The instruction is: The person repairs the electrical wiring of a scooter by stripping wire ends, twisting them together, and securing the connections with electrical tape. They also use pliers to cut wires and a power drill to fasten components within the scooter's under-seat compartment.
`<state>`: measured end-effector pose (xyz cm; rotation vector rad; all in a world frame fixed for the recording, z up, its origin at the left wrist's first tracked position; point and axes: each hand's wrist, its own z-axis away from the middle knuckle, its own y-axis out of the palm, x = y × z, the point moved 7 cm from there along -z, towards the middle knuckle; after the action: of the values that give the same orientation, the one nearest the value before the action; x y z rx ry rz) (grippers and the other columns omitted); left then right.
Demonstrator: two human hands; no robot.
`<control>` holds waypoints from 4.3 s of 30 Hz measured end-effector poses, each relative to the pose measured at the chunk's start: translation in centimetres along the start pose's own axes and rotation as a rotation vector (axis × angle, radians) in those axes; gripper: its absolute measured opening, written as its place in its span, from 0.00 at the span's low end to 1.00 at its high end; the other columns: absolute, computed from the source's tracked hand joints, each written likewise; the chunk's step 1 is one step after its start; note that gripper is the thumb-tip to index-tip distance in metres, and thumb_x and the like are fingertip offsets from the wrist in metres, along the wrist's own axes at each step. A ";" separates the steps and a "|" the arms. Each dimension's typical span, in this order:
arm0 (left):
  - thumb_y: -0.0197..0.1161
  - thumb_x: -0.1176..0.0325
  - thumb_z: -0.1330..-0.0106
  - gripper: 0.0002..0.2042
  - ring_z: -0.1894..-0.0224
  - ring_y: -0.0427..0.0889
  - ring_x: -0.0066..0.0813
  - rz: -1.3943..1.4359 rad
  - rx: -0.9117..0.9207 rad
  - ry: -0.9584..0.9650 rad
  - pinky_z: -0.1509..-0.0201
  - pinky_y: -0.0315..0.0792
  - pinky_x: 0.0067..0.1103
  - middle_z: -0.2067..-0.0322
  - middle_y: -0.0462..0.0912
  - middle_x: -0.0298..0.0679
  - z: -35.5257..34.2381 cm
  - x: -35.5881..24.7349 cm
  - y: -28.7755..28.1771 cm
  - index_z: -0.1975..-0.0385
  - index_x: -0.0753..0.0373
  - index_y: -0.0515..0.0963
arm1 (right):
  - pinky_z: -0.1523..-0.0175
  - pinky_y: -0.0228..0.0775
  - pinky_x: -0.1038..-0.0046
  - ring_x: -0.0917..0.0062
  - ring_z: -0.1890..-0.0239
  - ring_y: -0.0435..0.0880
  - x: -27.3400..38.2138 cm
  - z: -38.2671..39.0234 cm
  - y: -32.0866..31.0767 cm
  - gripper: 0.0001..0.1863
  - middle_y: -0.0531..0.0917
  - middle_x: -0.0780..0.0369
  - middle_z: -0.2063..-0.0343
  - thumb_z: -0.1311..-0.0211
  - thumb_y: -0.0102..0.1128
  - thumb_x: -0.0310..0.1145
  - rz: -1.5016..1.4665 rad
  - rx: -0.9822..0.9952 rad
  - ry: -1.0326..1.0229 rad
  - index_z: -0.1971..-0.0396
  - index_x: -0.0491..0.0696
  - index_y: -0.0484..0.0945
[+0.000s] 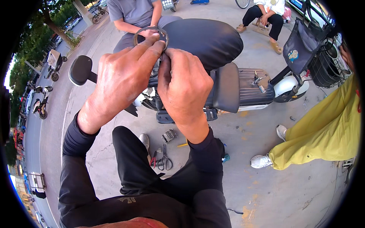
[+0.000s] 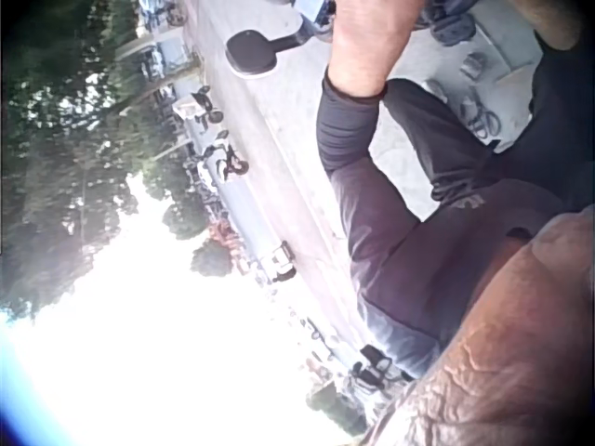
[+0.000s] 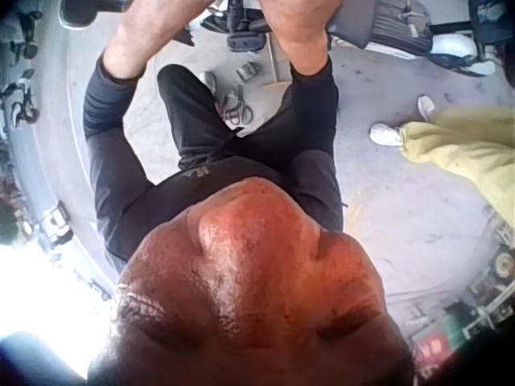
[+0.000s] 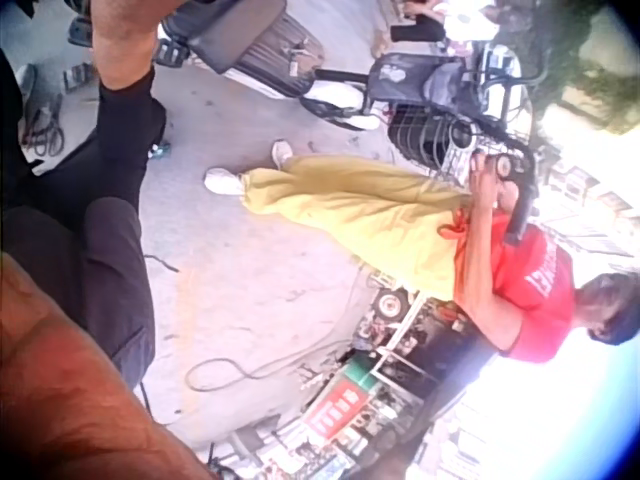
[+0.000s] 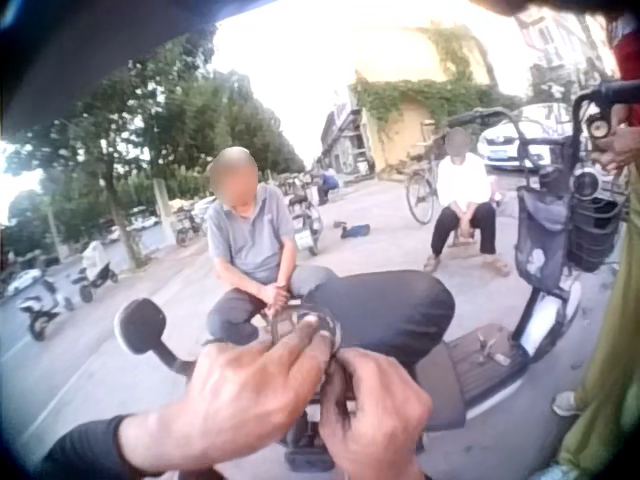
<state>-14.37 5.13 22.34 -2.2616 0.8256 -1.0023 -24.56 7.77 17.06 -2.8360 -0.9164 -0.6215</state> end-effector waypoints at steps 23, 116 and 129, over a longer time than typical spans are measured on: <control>0.68 0.69 0.35 0.11 0.65 0.83 0.28 0.734 0.259 -0.136 0.59 0.76 0.25 0.66 0.85 0.41 -9.8 7.2 17.7 0.55 0.63 0.83 | 0.63 0.75 0.81 0.80 0.67 0.85 -11.2 -0.6 -5.3 0.07 0.87 0.59 0.65 0.30 0.59 0.27 -0.488 -0.151 0.738 0.57 0.40 0.80; 0.62 0.72 0.47 0.14 0.79 0.78 0.27 -0.122 0.156 -0.585 0.79 0.69 0.24 0.80 0.73 0.30 20.3 1.6 16.9 0.59 0.57 0.81 | 0.57 0.73 0.79 0.83 0.62 0.84 -11.3 16.1 13.6 0.09 0.86 0.65 0.63 0.28 0.57 0.37 -0.793 1.005 1.160 0.60 0.47 0.79; 0.67 0.70 0.37 0.05 0.76 0.83 0.39 0.287 0.087 -0.950 0.72 0.73 0.30 0.74 0.84 0.39 21.1 3.7 16.7 0.64 0.60 0.81 | 0.55 0.76 0.76 0.81 0.59 0.85 -10.7 18.8 14.9 0.10 0.86 0.65 0.61 0.27 0.55 0.35 -0.961 0.857 1.442 0.58 0.45 0.81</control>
<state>-1.14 -4.16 0.52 -2.0977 0.6107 0.1947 -17.20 -6.11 -4.02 -0.6442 -1.4619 -1.4642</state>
